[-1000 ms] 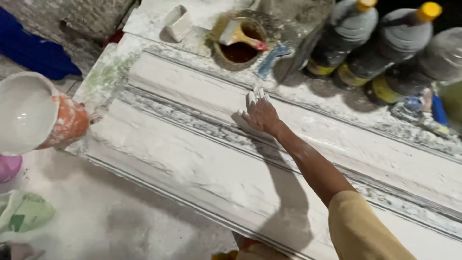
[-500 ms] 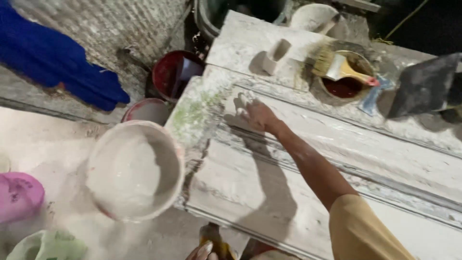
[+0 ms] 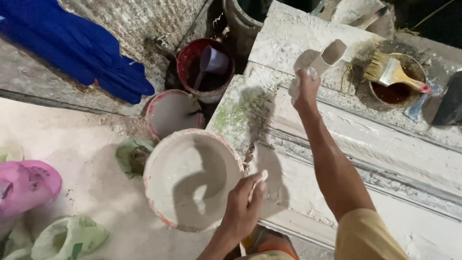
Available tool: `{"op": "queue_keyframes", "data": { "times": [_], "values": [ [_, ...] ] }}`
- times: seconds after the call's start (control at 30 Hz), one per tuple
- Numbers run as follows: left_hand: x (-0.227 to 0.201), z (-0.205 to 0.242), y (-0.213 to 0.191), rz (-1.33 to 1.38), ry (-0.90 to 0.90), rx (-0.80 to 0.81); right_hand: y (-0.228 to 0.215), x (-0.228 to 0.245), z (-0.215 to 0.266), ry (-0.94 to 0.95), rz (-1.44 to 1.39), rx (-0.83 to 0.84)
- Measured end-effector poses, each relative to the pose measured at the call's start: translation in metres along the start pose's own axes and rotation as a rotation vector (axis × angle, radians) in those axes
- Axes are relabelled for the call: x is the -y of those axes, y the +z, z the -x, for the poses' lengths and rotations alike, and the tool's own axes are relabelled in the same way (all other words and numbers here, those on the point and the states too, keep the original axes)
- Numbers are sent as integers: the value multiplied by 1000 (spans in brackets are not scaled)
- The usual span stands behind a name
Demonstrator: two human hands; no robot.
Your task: Apply gypsum plaster and fiberglass reinforcement strands to a decorative trim mold.
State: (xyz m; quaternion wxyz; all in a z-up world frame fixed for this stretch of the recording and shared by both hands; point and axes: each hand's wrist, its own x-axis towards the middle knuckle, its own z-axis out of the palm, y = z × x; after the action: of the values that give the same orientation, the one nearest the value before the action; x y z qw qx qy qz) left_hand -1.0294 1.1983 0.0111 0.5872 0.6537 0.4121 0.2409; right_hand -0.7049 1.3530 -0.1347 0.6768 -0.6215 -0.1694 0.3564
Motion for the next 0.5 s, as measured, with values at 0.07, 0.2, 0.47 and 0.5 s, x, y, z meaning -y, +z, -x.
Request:
{"op": "queue_keyframes", "data": {
  "times": [0.07, 0.2, 0.47, 0.5],
  "values": [
    [0, -40, 11, 82, -34, 70, -3, 31, 43, -119, 16, 139],
    [-5, -104, 46, 535, -165, -37, 0, 61, 141, -176, 194, 285],
    [10, -133, 110, 614, -245, -199, 2, 33, 90, -37, -94, -231],
    [6, -130, 103, 517, -282, -217, -8, 22, 70, -2, 25, -205]
  ]
}}
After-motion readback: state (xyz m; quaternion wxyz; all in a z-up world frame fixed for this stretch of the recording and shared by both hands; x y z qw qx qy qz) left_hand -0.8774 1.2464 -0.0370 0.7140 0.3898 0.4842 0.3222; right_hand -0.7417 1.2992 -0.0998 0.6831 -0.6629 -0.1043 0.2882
